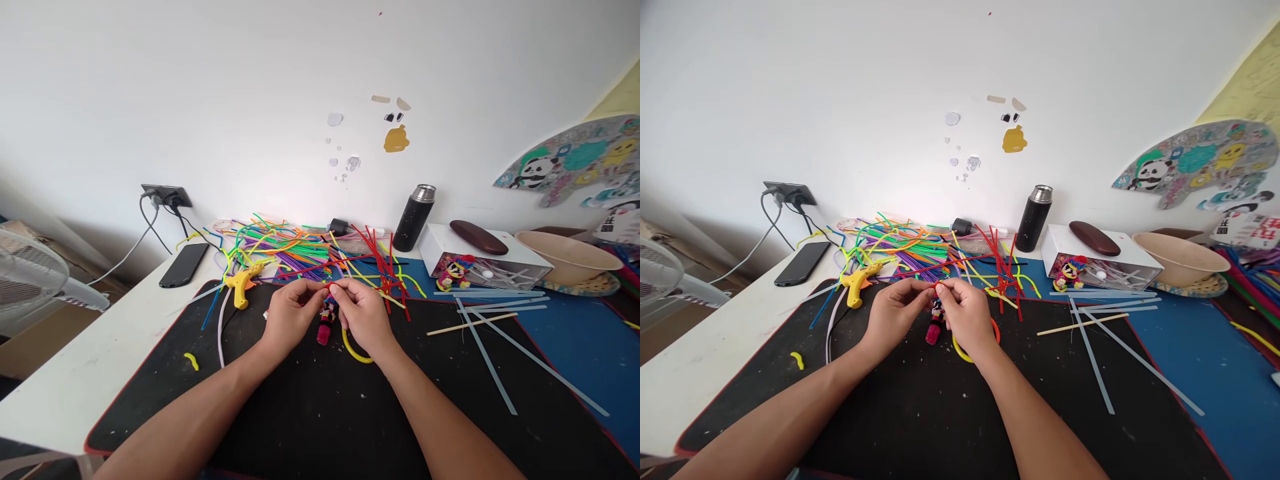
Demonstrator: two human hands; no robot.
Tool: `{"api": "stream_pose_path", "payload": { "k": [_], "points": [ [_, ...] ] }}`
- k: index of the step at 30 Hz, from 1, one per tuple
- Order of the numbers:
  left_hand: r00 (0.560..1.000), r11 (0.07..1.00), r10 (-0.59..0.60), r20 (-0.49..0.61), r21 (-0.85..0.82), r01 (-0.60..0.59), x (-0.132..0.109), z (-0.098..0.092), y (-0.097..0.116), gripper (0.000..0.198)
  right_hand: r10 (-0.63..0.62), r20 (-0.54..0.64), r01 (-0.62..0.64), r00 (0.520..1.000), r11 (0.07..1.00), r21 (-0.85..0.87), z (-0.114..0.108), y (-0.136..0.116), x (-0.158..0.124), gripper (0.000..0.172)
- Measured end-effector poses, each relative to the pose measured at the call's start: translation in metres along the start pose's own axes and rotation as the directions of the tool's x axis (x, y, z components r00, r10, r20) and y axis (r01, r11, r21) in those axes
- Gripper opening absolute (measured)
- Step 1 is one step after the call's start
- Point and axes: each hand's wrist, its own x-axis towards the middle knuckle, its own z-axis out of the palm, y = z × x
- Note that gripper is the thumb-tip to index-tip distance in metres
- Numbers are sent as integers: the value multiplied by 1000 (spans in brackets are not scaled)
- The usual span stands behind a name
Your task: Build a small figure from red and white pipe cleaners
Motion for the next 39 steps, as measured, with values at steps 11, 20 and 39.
{"api": "stream_pose_path", "payload": {
  "k": [11, 20, 39],
  "points": [
    [966, 889, -205, 155, -382, 250, 10, -10, 8, 29, -7, 90, 11, 996, 999, -41, -5, -11, -2, 31],
    [941, 898, -189, 280, -339, 281, 15, -16, 8, 32, -10, 111, 21, 994, 995, -102, -14, -5, 2, 29],
    [966, 983, 169, 198, 39, -180, 13, -19, -2, 9, 29, 141, -3, 990, 983, -182, -12, 3, 3, 26]
  ]
}}
